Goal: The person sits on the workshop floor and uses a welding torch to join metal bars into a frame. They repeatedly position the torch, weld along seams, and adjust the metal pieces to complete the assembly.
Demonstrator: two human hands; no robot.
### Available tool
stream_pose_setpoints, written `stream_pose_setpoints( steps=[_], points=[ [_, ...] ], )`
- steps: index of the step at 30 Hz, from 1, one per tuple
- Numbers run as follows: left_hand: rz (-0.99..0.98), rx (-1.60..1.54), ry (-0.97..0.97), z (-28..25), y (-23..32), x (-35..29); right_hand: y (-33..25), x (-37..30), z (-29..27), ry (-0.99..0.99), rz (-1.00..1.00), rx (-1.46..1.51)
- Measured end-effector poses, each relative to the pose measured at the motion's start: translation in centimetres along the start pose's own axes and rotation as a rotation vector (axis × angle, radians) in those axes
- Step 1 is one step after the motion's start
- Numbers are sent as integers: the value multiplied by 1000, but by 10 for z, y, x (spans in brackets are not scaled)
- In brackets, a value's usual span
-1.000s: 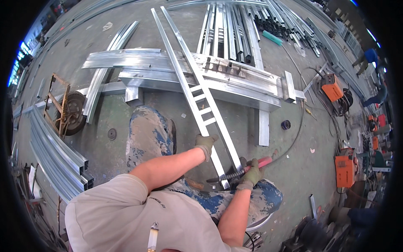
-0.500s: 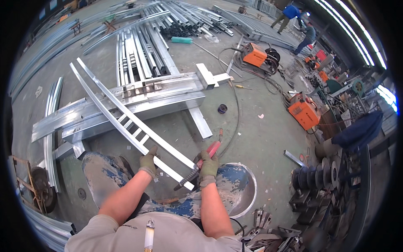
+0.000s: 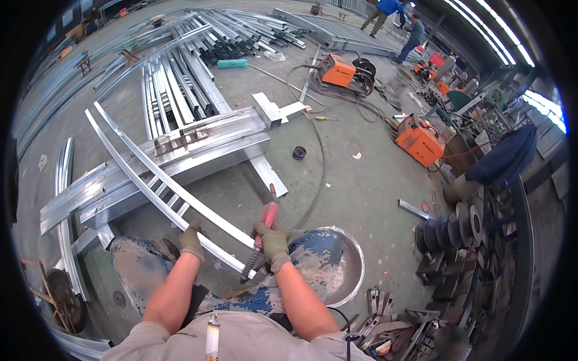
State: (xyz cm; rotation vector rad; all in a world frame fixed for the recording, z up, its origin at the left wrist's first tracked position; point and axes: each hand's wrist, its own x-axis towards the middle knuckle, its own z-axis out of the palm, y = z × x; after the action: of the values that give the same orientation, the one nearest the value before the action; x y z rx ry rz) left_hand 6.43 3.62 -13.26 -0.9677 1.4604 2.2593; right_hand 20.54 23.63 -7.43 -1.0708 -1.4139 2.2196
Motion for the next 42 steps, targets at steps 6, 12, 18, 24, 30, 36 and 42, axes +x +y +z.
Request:
stream_pose_setpoints(
  steps=[6, 12, 18, 24, 30, 36, 42],
  points=[
    [-6, 67, -39, -10, 5, 8, -9, -10, 11, -60, -21, -14],
    [-67, 89, -56, -11, 8, 5, -48, -49, 33, -178, -74, 14],
    [-111, 66, -98, -11, 13, -2, -94, -74, 37, -455, -15, -86],
    [-103, 53, -146, -19, 12, 8, -153, -93, 54, -562, -149, -385],
    [29, 398, -74, -27, 40, -3, -206, -94, 58, -574, -236, -374],
    [539, 718, 29, -36, 72, -23, -262, -94, 74, -616, -460, -316],
    [569, 645, -639, -15, 94, -61, -275, -78, 119, -681, -287, -486]
  ],
)
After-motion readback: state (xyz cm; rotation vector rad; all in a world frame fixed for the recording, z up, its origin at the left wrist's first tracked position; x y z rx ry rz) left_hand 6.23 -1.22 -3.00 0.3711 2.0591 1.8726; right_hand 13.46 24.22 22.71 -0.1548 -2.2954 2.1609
